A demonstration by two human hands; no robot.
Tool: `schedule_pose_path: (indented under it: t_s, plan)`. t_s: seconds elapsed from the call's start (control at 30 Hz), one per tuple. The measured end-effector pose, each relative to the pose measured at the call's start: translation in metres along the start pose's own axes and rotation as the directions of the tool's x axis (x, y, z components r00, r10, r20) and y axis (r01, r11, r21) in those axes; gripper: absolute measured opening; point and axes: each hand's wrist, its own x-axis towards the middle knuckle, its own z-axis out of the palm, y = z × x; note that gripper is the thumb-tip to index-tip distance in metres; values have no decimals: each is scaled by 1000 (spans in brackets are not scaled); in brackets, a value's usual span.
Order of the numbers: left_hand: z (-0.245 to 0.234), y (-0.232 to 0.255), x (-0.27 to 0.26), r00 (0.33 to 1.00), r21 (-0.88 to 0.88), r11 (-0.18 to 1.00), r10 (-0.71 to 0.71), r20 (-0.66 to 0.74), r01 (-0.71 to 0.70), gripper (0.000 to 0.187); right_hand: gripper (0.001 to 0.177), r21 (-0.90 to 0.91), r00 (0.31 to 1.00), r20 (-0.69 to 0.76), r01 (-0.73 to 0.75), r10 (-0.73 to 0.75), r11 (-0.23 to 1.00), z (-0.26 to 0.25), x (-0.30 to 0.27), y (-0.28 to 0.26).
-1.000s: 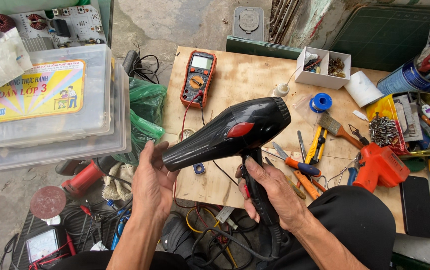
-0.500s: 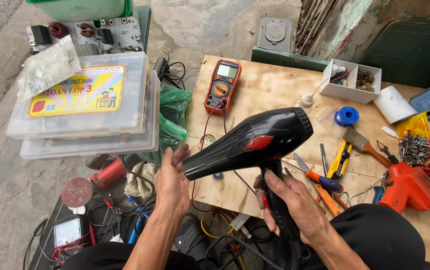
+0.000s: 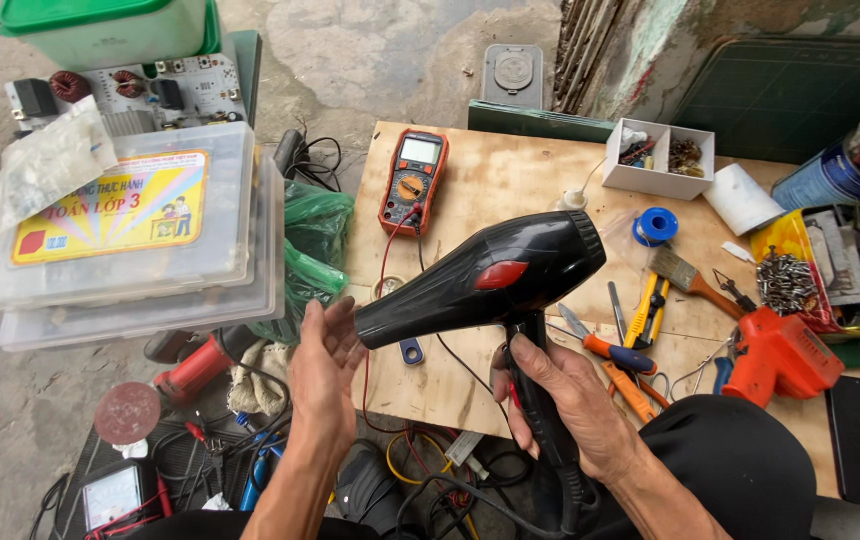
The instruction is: The person uses a screwdriver to unscrew and remove the front grille of a black hair dryer. They then use a small metal file to clean the inside of the removed grille before reattaching it to the hair dryer.
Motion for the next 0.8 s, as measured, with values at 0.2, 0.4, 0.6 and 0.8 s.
schedule_pose_path:
  t_s: [0.2, 0.4, 0.6, 0.8]
  plan:
    - [1, -15, -10, 336, 420, 78, 736, 588, -904, 43, 50, 12, 1000, -25, 10, -10, 1000, -2, 3, 1]
    - [19, -7, -7, 215, 372, -280, 463, 860, -885, 91, 59, -110, 1000, -3, -11, 11, 994, -1, -1, -2]
    - [35, -4, 5, 296, 388, -112, 469, 832, -915, 96, 39, -32, 1000, -12, 22, -23, 999, 0, 3, 7]
    - [35, -11, 5, 248, 364, -156, 489, 836, -918, 96, 53, 0, 995, 96, -37, 37, 999, -10, 9, 8]
